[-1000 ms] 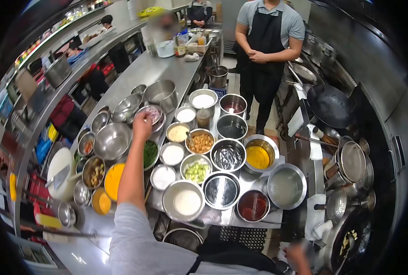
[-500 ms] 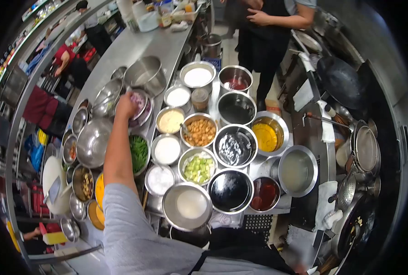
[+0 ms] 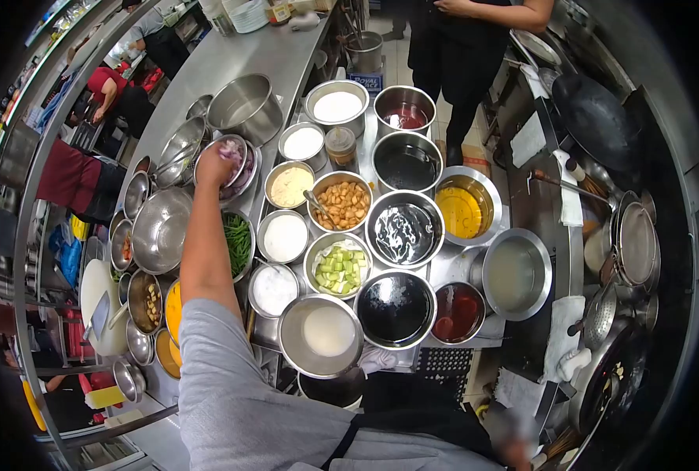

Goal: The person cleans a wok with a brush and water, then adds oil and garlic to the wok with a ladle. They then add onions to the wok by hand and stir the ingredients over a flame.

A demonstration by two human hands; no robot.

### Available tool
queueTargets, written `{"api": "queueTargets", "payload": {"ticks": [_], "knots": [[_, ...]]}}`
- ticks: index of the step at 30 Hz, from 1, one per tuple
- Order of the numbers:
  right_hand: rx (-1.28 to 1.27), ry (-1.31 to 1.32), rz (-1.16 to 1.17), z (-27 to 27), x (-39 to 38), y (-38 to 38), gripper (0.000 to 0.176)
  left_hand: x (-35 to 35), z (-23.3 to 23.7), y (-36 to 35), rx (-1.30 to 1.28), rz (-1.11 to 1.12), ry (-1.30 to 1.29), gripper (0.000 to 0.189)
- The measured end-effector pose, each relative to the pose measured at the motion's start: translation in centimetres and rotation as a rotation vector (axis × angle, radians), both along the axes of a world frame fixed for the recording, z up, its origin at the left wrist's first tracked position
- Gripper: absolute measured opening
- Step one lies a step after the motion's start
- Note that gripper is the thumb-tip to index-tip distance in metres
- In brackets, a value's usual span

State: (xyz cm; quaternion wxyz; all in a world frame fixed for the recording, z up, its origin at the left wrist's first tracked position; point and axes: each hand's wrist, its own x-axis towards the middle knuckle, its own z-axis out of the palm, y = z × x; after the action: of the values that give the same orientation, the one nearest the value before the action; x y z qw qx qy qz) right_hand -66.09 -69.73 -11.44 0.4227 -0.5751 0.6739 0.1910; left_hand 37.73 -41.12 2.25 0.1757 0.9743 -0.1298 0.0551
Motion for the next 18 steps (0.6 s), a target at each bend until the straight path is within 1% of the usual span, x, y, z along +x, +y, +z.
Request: {"api": "queueTargets", "payload": {"ticks": [1, 2, 3, 4, 5, 7, 8, 11, 12, 14, 15, 16, 17, 18], "knots": [[-0.018, -0.060, 0.124, -1.9, -3.4, -0.5, 0.030, 0.5, 0.1, 0.6, 0.008, -0.001, 0.008, 0.053], [-0.043, -0.122, 0.245, -3.7, -6.6, -1.0, 0.029, 0.9, 0.2, 1.1, -0.058, 0.045, -0.044, 0.048], [-0.092, -0.256, 0.489, -4.6, -8.2, -1.1, 0.028, 1.0, 0.5, 1.3, -0.124, 0.090, -0.099, 0.044], [0.001, -0.322, 0.363, -3.4, -7.2, -1.2, 0.024, 0.1, 1.9, 1.1, -0.145, 0.117, -0.110, 0.042], [0.004, -0.322, 0.360, -2.7, -5.9, -0.7, 0.024, -0.3, 2.3, 1.1, -0.142, 0.115, -0.110, 0.042], [0.139, -0.162, -0.210, -2.4, -4.5, -0.6, 0.014, -0.6, 2.7, 1.0, -0.185, 0.155, -0.104, 0.039], [0.106, -0.085, -0.269, -1.9, -4.2, -0.4, 0.015, -0.1, 2.3, 1.2, -0.160, 0.129, -0.085, 0.037], [0.046, -0.024, -0.198, -0.3, -1.3, -0.2, 0.015, 1.5, 0.3, 1.7, -0.174, 0.100, -0.101, 0.036], [0.036, -0.018, -0.187, 0.1, -0.3, -0.3, 0.016, 1.3, 0.3, 1.4, -0.208, 0.134, -0.101, 0.036], [0.021, -0.016, -0.171, 0.6, 1.4, -0.4, 0.016, 2.9, -1.1, 2.5, -0.276, 0.147, -0.150, 0.036], [0.005, -0.016, -0.168, 0.4, 1.9, -0.4, 0.016, 1.9, -0.1, 2.4, -0.299, 0.176, -0.172, 0.034], [-0.011, -0.024, -0.157, -0.2, 2.8, -0.6, 0.017, 4.8, -2.5, 4.1, -0.542, 0.080, -0.103, 0.032], [-0.024, -0.028, -0.149, -0.6, 3.7, -0.4, 0.017, 6.4, -3.9, 4.7, -0.549, 0.031, -0.215, 0.030], [-0.028, -0.030, -0.146, -1.1, 4.6, -0.3, 0.017, 3.9, -1.6, 3.4, -0.431, 0.135, -0.222, 0.031]]}}
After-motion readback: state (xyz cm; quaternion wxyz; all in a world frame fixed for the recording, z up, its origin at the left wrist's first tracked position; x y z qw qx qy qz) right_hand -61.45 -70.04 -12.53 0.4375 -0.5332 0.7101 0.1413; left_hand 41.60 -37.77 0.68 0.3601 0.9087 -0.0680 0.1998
